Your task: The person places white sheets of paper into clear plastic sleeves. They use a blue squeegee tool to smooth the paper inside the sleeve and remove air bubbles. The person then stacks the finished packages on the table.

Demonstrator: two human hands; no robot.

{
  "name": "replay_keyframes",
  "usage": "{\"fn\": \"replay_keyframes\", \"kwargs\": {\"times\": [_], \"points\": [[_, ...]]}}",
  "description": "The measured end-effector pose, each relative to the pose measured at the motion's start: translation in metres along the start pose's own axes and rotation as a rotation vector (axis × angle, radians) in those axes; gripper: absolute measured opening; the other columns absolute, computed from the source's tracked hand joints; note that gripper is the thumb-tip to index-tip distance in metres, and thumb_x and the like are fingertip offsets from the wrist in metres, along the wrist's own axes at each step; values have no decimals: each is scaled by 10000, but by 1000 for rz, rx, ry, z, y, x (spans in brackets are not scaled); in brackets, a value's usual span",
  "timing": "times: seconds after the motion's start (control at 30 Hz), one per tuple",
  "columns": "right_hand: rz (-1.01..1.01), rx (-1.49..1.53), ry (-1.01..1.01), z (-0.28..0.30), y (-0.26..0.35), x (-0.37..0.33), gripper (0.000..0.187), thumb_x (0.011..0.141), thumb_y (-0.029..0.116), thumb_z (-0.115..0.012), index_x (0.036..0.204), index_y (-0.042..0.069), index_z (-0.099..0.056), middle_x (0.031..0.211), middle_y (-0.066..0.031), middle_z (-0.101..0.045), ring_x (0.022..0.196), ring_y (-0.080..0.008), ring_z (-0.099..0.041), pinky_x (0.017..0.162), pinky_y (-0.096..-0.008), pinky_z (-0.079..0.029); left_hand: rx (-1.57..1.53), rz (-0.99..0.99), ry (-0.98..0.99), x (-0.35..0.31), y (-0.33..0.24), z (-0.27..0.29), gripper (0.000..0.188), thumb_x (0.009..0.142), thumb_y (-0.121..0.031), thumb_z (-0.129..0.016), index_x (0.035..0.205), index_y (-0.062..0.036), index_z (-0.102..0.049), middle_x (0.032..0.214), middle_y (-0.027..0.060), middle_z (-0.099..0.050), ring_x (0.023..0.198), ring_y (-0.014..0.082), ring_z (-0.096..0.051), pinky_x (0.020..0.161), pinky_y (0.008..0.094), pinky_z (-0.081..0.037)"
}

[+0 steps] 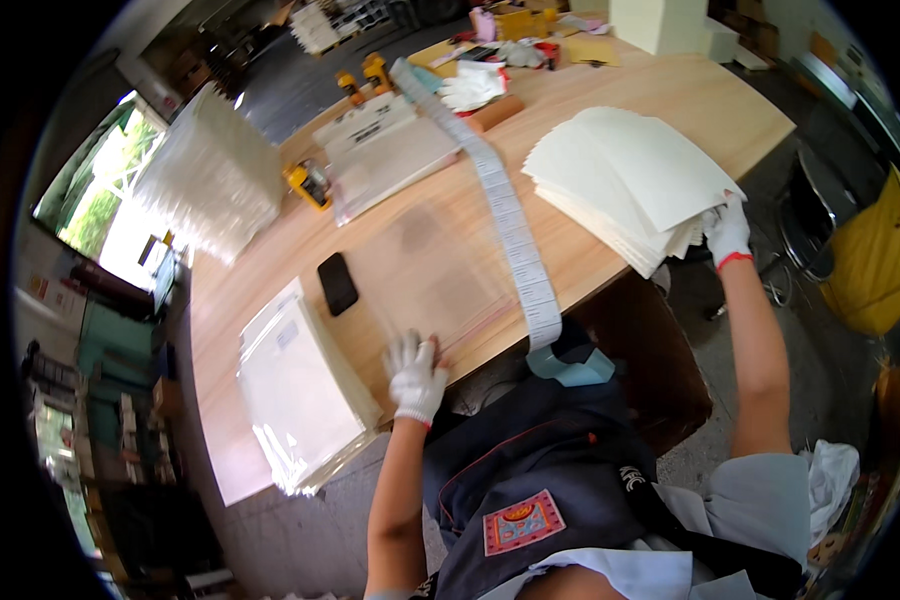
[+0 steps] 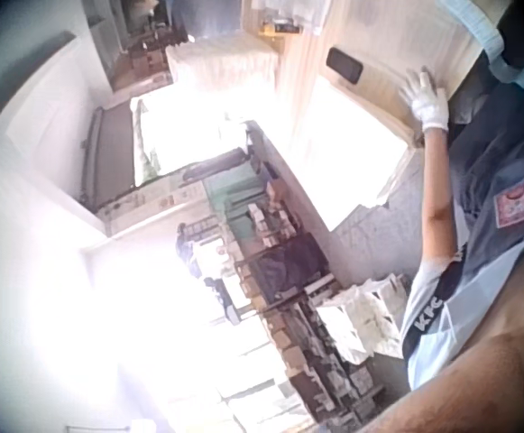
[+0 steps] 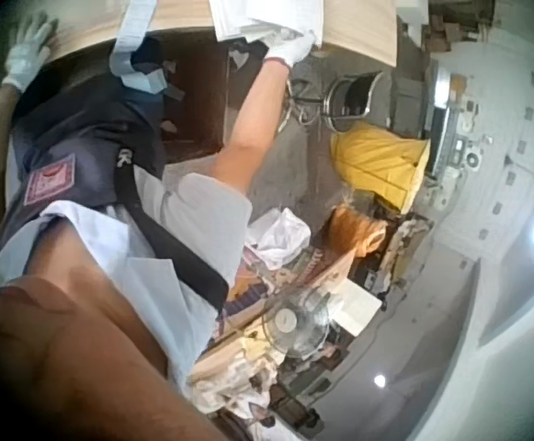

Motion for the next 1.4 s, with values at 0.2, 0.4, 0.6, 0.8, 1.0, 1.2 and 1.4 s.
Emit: {"fn": "replay_keyframes", "kwargs": {"times": [0.2, 0.4, 0.6, 0.8, 1.0, 1.2, 1.4], "points": [[153, -309, 322, 39, 2, 32, 104, 849, 105, -537, 936, 49, -520, 809, -60, -575, 520, -148, -556, 395, -247, -431, 42, -42, 165, 39, -30, 21, 391, 741, -274, -591, 1118, -187, -533, 1186, 62, -491, 1117, 305, -443, 979, 474, -297], [-165, -154, 375, 31, -13, -44, 184, 837, 119, -563, 1003, 56, -516, 850, -66, -606, 529, -118, -536, 400, -223, -404, 47, 55, 179, 58, -11, 24, 332, 707, -156, -615, 1029, -209, -554, 1061, 35, -549, 986, 282, -539, 766, 397, -483], [-757, -446, 873, 28, -67, -177, 334, 806, 233, -572, 1030, -14, -558, 748, -46, -617, 502, -78, -542, 394, -194, -403, -85, 60, 171, 65, -1, 18, 235, 744, -183, -609, 975, -182, -568, 1055, 36, -547, 1000, 291, -531, 746, 411, -495], [-970, -419, 803, 58, -117, -210, 291, 805, 195, -557, 1003, -18, -552, 755, -46, -615, 503, -83, -541, 411, -180, -397, -100, 84, 138, 61, 5, 12, 311, 699, -120, -632, 994, -193, -569, 1064, 25, -531, 1048, 268, -499, 756, 406, -492], [-815, -300, 590, 78, -135, -195, 297, 828, 124, -529, 1090, -12, -503, 959, -96, -608, 751, -163, -614, 577, -242, -503, -113, 149, -105, 48, 8, 22, 270, 673, -82, -631, 917, -190, -593, 1006, 25, -540, 1008, 249, -517, 732, 390, -495], [-865, -75, 662, 69, -141, -205, 294, 868, 126, -488, 1133, -2, -482, 1009, -94, -593, 753, -155, -606, 552, -241, -491, -500, 149, -341, 43, 17, 37, 189, 707, 22, -502, 834, -98, -575, 804, 83, -584, 728, 294, -566, 639, 369, -449], [-697, -255, 602, 50, -134, -243, 219, 913, 208, -464, 1009, 24, -533, 734, -41, -585, 534, -110, -528, 417, -231, -359, -617, 115, -669, 10, -21, 31, 369, 724, 90, -529, 1058, -65, -544, 1037, 104, -578, 776, 207, -604, 685, 289, -492]]}}
Point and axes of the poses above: each hand's wrist, its own x-axis towards the middle knuckle, its own z-axis out of the back of the hand, y = z × x, the point moved 4 cm from there along x, towards the middle knuckle
